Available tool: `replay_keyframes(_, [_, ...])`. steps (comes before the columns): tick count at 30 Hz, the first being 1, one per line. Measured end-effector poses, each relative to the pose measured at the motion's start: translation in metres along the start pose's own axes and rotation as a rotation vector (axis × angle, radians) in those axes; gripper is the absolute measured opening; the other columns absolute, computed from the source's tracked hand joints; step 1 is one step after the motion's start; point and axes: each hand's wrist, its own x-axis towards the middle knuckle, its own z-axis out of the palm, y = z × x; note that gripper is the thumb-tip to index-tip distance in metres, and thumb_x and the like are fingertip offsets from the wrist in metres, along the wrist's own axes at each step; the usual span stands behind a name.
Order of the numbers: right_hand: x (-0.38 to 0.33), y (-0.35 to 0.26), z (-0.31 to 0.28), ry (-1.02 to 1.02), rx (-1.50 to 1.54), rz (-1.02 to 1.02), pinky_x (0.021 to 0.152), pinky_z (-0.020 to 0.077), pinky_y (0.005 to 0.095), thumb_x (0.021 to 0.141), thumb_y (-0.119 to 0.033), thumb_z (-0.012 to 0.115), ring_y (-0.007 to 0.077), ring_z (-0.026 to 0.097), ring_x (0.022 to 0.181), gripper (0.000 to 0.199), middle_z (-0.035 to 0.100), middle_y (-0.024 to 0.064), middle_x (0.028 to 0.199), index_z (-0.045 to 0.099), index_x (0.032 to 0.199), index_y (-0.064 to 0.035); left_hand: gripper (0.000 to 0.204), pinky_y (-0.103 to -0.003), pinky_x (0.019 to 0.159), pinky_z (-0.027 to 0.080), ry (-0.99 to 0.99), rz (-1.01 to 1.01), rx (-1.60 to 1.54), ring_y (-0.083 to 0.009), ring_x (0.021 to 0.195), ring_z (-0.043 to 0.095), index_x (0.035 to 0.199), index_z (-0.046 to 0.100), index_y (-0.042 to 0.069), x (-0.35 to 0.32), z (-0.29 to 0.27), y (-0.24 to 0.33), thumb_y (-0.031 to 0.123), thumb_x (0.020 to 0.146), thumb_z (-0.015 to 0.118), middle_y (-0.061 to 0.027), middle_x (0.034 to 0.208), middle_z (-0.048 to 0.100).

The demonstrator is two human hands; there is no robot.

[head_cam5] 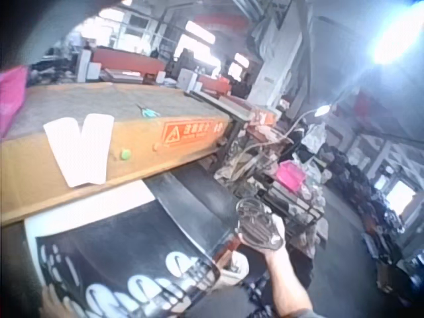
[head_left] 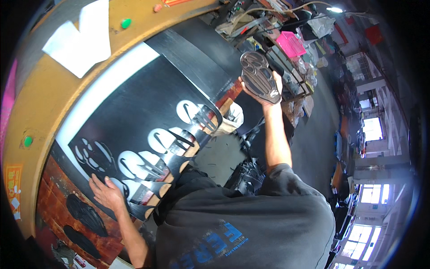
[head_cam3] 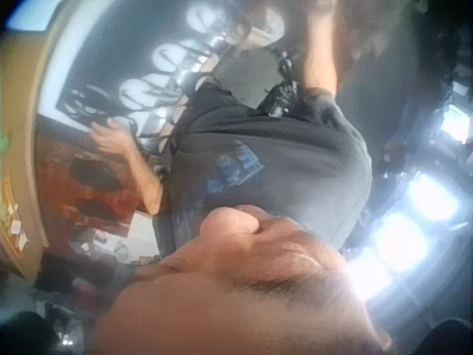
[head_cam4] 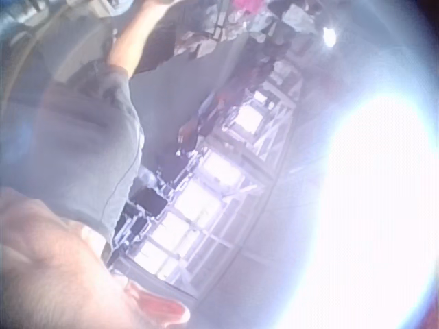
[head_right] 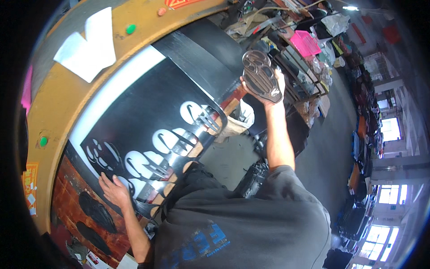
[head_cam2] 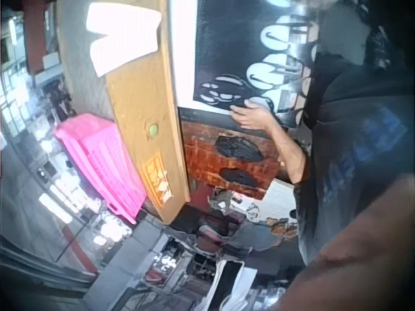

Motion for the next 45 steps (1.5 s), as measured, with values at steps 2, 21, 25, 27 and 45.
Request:
replay_keyframes(2, [0.007,0.012,-0.068,0.181,0.19,-0.052,0.115,0.0433,0.0682,0.076,-0.054,0.075,0.0559,0.044,0.141,0.086,0.058,0.0257,0.149,0.061,0.147,-0.0073,0.062,-0.063,0.116,0.04,-0.012,0.002,-0.009,-0.0437,0.145,0.05,0.165,0.041,0.013,0.001,0.004,-0.005,0.047,0.113,0.044,-0.019,0.166,0.042])
replay_keyframes(21, [0.012,-0.024,-0.2,0.039,0.477,0.232,0.113,0.0404,0.0764,0.087,-0.046,0.076,0.0623,0.044,0.142,0.089,0.044,0.0331,0.161,0.046,0.161,-0.0074,0.057,-0.05,0.123,0.038,0.073,0.184,-0.01,-0.0463,0.149,0.044,0.164,0.042,0.008,0.018,0.039,-0.076,0.036,0.115,0.047,-0.0272,0.163,0.041])
replay_keyframes(25, [0.013,-0.08,-0.155,-0.072,0.26,0.144,0.11,0.0435,0.076,0.084,-0.048,0.079,0.062,0.045,0.141,0.097,0.042,0.0326,0.162,0.041,0.163,-0.0077,0.056,-0.05,0.123,0.039,0.056,0.189,0.023,-0.0458,0.149,0.044,0.164,0.043,0.008,0.018,0.035,-0.074,0.037,0.116,0.044,-0.0267,0.164,0.041])
replay_keyframes(27, [0.006,-0.106,-0.137,-0.187,0.218,0.021,0.113,0.0399,0.0773,0.085,-0.049,0.079,0.0632,0.037,0.148,0.102,0.035,0.0314,0.167,0.033,0.167,-0.0093,0.056,-0.051,0.123,0.038,0.038,0.187,0.046,-0.0453,0.149,0.044,0.163,0.043,0.009,0.017,0.032,-0.073,0.037,0.116,0.043,-0.0265,0.164,0.042])
replay_keyframes(45, [-0.007,-0.033,-0.178,0.085,0.545,0.188,0.107,0.0509,0.0671,0.086,-0.047,0.08,0.0589,0.045,0.141,0.091,0.044,0.0316,0.161,0.046,0.162,-0.0086,0.055,-0.05,0.124,0.036,0.051,0.165,0.166,-0.0421,0.148,0.047,0.162,0.047,0.011,0.018,0.027,-0.069,0.039,0.115,0.04,-0.0201,0.163,0.047])
